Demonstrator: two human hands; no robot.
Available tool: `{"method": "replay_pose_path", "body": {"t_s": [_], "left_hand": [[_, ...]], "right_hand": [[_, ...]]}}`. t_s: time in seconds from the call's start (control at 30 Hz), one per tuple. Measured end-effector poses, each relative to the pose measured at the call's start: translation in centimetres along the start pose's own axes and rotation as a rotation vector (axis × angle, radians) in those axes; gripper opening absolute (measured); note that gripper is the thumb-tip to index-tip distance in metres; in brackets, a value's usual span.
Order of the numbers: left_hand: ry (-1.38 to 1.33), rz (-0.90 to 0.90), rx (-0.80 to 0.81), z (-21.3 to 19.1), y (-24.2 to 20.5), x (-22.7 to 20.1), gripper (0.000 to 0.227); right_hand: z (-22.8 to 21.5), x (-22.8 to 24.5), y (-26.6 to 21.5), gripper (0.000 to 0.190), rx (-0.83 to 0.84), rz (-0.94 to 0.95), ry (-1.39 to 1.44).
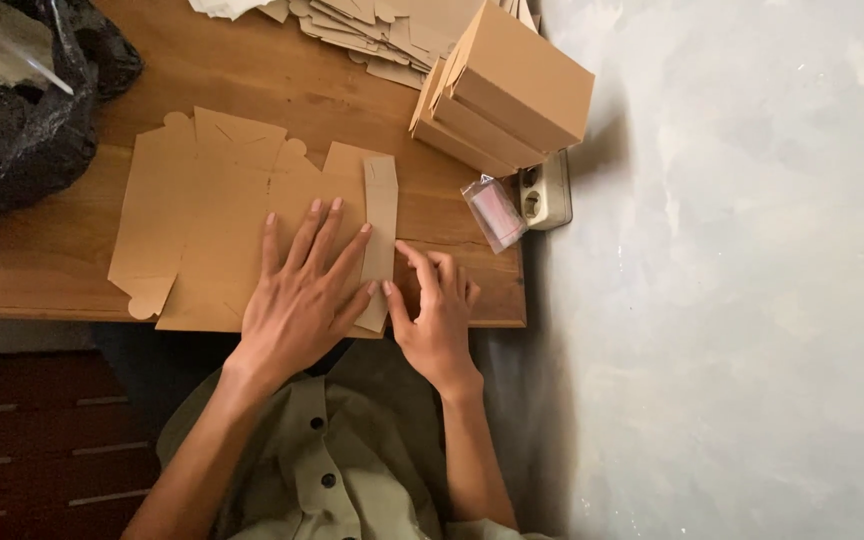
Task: The person folds flat cardboard box blanks into assembled boxes by hand on a wooden table. They fold side flaps and tuck tabs into slots, then set the completed box aside and repeat the process with another blank.
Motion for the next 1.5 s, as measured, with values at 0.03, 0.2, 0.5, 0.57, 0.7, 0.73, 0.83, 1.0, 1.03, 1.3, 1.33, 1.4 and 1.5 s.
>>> {"method": "replay_pose_path", "body": {"t_s": [0.03,0.2,0.5,0.57,0.7,0.73,0.83,1.0,1.03,1.3,1.33,1.4,1.5], "left_hand": [[0.0,0.001,0.001,-0.1,0.0,0.0,0.058],[-0.013,-0.012,0.015,-0.1,0.0,-0.2,0.058],[-0.001,-0.009,0.02,-0.5,0.1,-0.3,0.057],[-0.017,-0.012,0.029,-0.3,0.0,-0.2,0.057],[-0.017,-0.008,0.011,-0.3,0.2,-0.3,0.057],[-0.018,-0.006,0.014,-0.2,0.2,-0.3,0.057],[-0.021,-0.011,0.02,-0.1,0.2,-0.3,0.059],[-0.039,-0.01,0.012,-0.2,0.2,-0.3,0.058],[-0.038,-0.012,0.01,-0.2,0.2,-0.2,0.058],[0.034,0.001,-0.004,-0.3,0.1,-0.2,0.057],[0.034,0.0,-0.007,-0.2,0.1,-0.2,0.057],[0.017,-0.007,-0.001,0.0,0.1,-0.2,0.057],[0.011,-0.017,0.015,0.2,0.0,-0.2,0.057]], "right_hand": [[-0.1,0.0,0.1,0.044,0.0,0.001,0.001],[-0.4,-0.3,1.2,0.042,0.01,-0.006,0.089],[0.2,-3.1,7.4,0.04,-0.016,-0.057,0.043],[0.3,-3.7,8.6,0.039,-0.031,-0.079,0.024],[0.6,-4.5,10.3,0.039,-0.091,-0.076,-0.006],[0.6,-4.2,10.0,0.039,-0.09,-0.073,-0.005],[0.8,-3.6,9.1,0.039,-0.115,-0.052,-0.028],[0.9,-2.5,6.8,0.039,-0.086,-0.07,-0.044],[0.8,-2.0,6.1,0.039,-0.086,-0.072,-0.043],[-0.1,1.0,1.2,0.035,-0.032,-0.06,0.021],[0.2,0.7,1.0,0.035,-0.033,-0.062,0.019],[0.5,0.0,0.5,0.015,-0.062,-0.032,0.034],[1.5,-1.8,0.9,0.024,-0.089,-0.032,-0.002]]}}
Point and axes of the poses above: each hand's wrist, its own y-axis towards the middle knuckle, its own z-axis out of the palm, x = y × z, the point moved 2 cm from there along y, towards the middle knuckle, and after that the axes turned 14 degrees about y, right-handed, at the moved point
